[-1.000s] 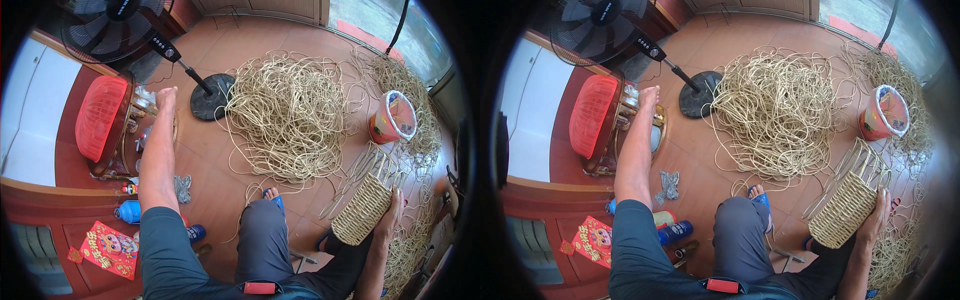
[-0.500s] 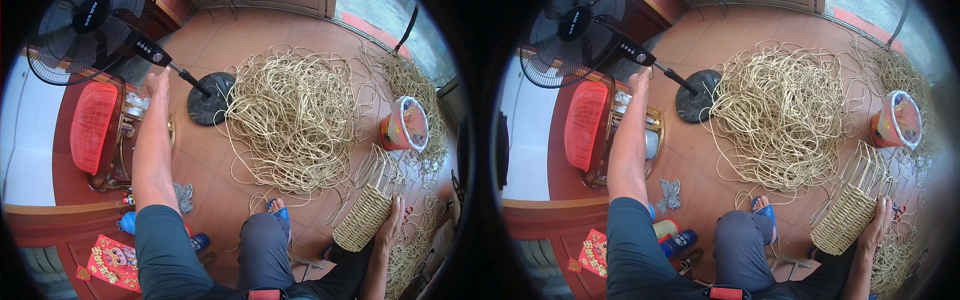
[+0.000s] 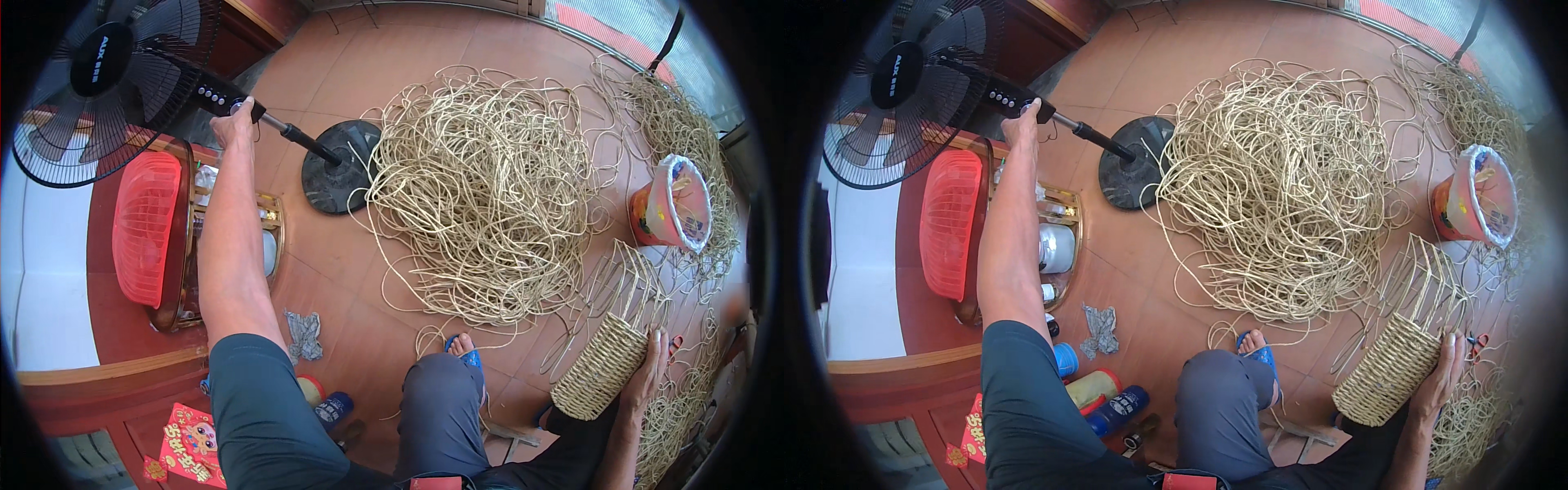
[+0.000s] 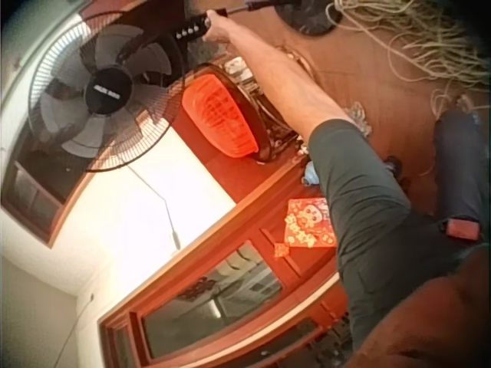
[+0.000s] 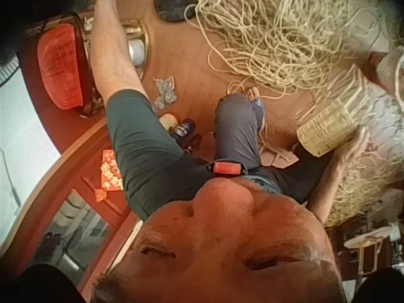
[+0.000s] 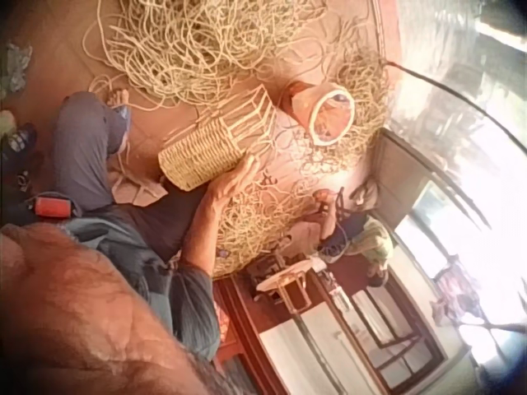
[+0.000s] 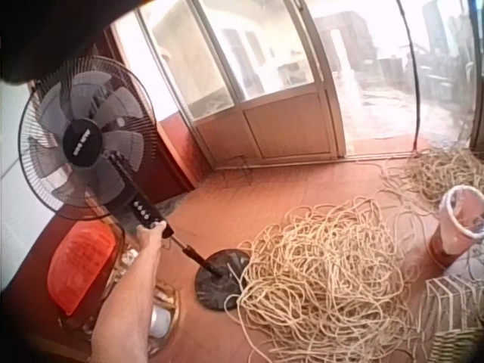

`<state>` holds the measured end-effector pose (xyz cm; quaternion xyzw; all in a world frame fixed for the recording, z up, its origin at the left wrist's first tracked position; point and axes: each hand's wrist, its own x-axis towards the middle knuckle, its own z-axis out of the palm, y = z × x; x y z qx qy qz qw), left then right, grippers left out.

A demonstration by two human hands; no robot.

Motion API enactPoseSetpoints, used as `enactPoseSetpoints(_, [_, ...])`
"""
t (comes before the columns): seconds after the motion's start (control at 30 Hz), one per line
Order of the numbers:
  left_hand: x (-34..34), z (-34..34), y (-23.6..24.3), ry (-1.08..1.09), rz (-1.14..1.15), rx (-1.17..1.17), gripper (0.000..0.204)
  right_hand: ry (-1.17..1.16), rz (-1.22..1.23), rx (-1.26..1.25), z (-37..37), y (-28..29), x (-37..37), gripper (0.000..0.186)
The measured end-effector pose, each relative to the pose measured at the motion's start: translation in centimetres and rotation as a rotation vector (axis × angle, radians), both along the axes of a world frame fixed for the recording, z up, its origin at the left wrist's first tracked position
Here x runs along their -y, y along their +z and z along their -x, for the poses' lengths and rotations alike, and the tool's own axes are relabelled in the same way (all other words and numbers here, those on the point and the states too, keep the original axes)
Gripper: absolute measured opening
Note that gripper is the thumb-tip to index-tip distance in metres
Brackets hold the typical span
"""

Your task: Weaving a straw or rattan basket while sitting on the floor surrounded by materials.

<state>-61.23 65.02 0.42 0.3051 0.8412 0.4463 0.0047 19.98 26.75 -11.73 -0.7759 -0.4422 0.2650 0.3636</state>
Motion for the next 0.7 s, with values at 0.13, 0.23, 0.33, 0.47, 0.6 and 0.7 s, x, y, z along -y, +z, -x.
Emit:
enactPoseSetpoints(0.13, [-1.1, -1.4, 0.4, 0.033, -0.118, 0.001, 0.091, 0.217, -0.091, 0.564, -1.2, -1.5, 0.5, 0.047])
enactPoseSetpoints(0.23, [-2.2, -2.4, 0.6, 0.168, -0.105, 0.065, 0.098, 0.121, -0.028, 0.294, -1.8, -2.2, 0.1, 0.047])
enactPoseSetpoints(0.33, [-3.3, -2.5, 0.4, 0.297, -0.035, 0.019, 0.105, 0.196, -0.009, 0.449, -2.3, -2.5, -0.3, 0.047])
enactPoseSetpoints(0.47, [-4.3, -1.8, 0.0, 0.321, -0.002, -0.010, 0.103, 0.066, -0.001, 0.325, -2.3, -2.5, -0.1, 0.047])
enactPoseSetpoints(0.6, [-4.6, -2.1, 0.7, 0.369, 0.105, -0.056, 0.100, 0.158, 0.001, 0.482, -1.7, -1.7, 0.0, 0.048])
enactPoseSetpoints(0.7, [-3.6, -3.2, 1.4, 0.399, 0.147, -0.049, 0.101, 0.070, 0.023, 0.262, -1.4, -0.6, -0.4, 0.048])
